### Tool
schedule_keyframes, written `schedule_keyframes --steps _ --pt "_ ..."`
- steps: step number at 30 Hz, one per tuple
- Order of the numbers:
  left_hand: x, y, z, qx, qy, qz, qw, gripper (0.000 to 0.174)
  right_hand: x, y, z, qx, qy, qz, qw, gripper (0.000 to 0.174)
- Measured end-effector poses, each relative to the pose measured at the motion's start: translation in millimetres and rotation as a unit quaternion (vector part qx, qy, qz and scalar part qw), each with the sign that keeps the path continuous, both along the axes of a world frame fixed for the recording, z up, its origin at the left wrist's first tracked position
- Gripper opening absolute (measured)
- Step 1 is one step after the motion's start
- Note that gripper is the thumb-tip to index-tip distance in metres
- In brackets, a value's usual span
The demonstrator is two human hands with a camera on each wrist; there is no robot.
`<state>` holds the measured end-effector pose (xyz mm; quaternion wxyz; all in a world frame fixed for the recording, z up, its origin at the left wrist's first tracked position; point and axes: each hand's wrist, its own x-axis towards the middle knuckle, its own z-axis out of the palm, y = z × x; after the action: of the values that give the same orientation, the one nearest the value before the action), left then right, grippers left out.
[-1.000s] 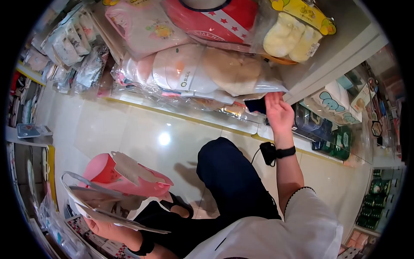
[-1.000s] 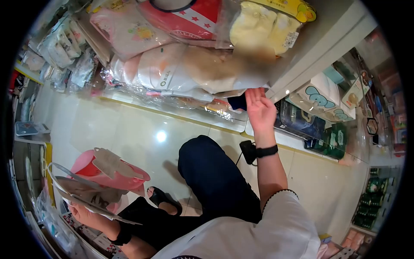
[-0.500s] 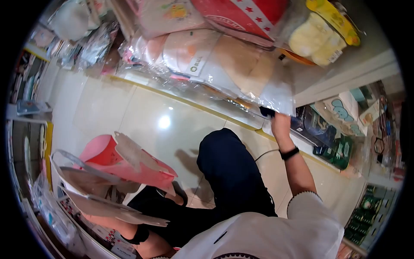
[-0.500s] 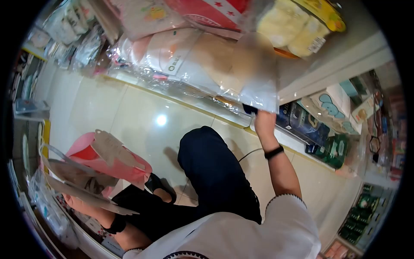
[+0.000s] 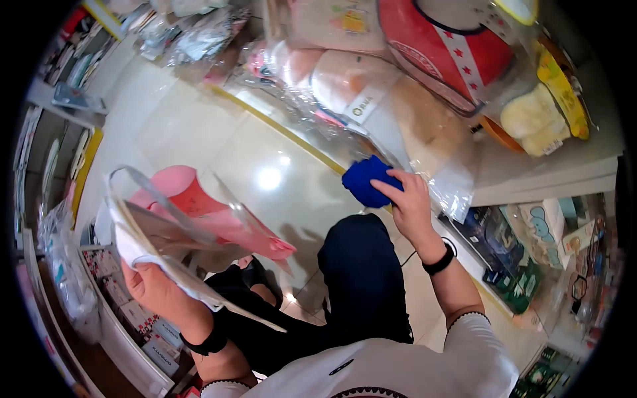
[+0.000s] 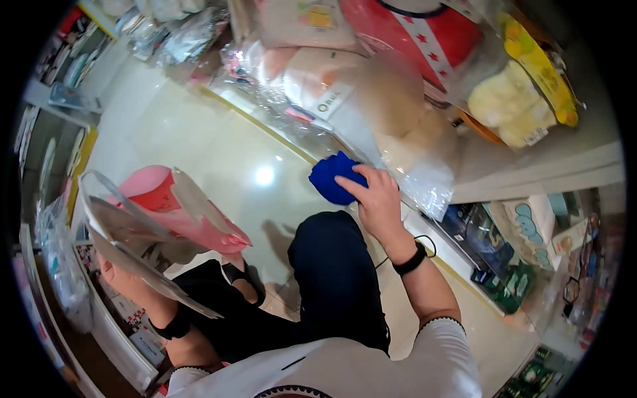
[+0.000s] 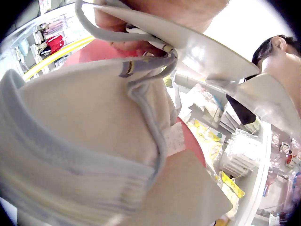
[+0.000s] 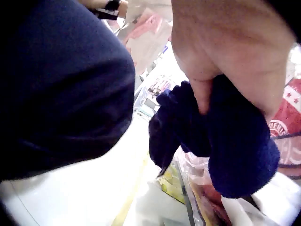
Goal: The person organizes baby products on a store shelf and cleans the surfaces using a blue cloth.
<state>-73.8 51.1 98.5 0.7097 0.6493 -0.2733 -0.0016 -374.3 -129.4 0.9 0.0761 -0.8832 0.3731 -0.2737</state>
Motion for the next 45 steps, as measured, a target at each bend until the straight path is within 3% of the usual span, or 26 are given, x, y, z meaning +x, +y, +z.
schedule_keyframes --steps 3,5,9,12,14,15,18,20,21,22,24,26,28,30,36,38,39,40,41,45 --pt "-0.4 9.6 -3.0 -0.045 0.022 0.001 0.999 0.031 9.4 -38.6 -25.7 -0.030 0.028 -0.057 0.998 0.044" --pt "-1.8 14.9 5.9 -0.059 0.027 -0.012 0.998 0.033 5.1 -55.1 -28.0 -0.010 0.009 -0.079 0.997 0.052" --pt "1.9 31.3 12.4 -0.058 0.032 0.007 0.998 0.035 16.7 -39.7 -23.6 0.028 -0.037 -0.081 0.996 0.058" --pt "5.3 40.3 15.6 -0.030 0.031 0.043 0.998 0.036 28.5 -9.6 -32.2 0.156 -0.051 0.060 0.985 0.052" --pt "9.0 50.7 14.1 -0.025 0.052 0.046 0.997 0.035 36.7 -2.5 -52.3 0.421 -0.019 0.111 0.900 0.045" --pt "9.4 54.2 16.7 -0.016 0.064 0.058 0.996 0.034 35.5 -8.1 -89.4 0.507 -0.029 0.109 0.855 0.044" --pt "13.4 75.5 9.8 0.021 0.049 0.120 0.991 0.031 60.1 -24.3 -134.3 0.527 -0.021 0.073 0.847 0.046" --pt "18.6 106.9 -4.1 0.116 0.019 0.193 0.974 0.033 85.4 -40.2 -163.1 0.396 -0.037 0.125 0.909 0.043" --pt "20.6 110.2 -8.5 0.122 -0.004 0.212 0.969 0.033 100.9 -47.0 -174.5 0.320 -0.031 0.097 0.942 0.042" --pt "21.9 113.1 -10.8 0.130 -0.018 0.224 0.966 0.032 121.4 -47.4 -153.6 0.208 -0.038 0.078 0.974 0.037" --pt "23.9 114.7 -16.0 0.142 -0.040 0.245 0.958 0.032 149.9 -57.7 -148.8 0.072 -0.004 0.017 0.997 0.035" --pt "25.0 108.8 -18.5 0.148 -0.045 0.246 0.957 0.032 157.2 -74.7 -170.8 0.062 0.096 -0.063 0.991 0.033" --pt "27.8 105.5 -20.4 0.149 -0.048 0.242 0.958 0.032 136.9 -82.0 -208.2 0.125 0.193 -0.135 0.964 0.038" --pt "30.1 103.4 -20.8 0.148 -0.048 0.232 0.960 0.031 98.9 -77.8 -218.9 0.189 0.216 -0.181 0.941 0.043" --pt "36.7 99.2 -19.5 0.141 -0.019 0.206 0.968 0.031 -27.9 -44.7 -254.3 0.057 0.270 -0.294 0.915 0.051" --pt "39.4 97.4 -17.5 0.133 -0.002 0.190 0.973 0.030 -75.6 -35.5 -265.9 0.056 0.290 -0.252 0.922 0.050" --pt "39.8 95.0 -15.9 0.125 0.009 0.180 0.976 0.030 -98.3 -30.0 -277.4 0.131 0.215 -0.251 0.935 0.050" --pt "38.5 91.3 -13.4 0.111 0.019 0.168 0.979 0.030 -105.8 -21.7 -274.1 0.126 0.206 -0.272 0.931 0.049" --pt "38.5 85.1 -15.0 0.095 0.038 0.152 0.983 0.030 -125.3 -21.1 -288.5 0.071 0.271 -0.301 0.911 0.052" --pt "40.2 64.6 -15.2 0.051 0.105 0.087 0.989 0.029 -111.6 -5.0 -230.3 0.159 0.316 -0.397 0.847 0.057"
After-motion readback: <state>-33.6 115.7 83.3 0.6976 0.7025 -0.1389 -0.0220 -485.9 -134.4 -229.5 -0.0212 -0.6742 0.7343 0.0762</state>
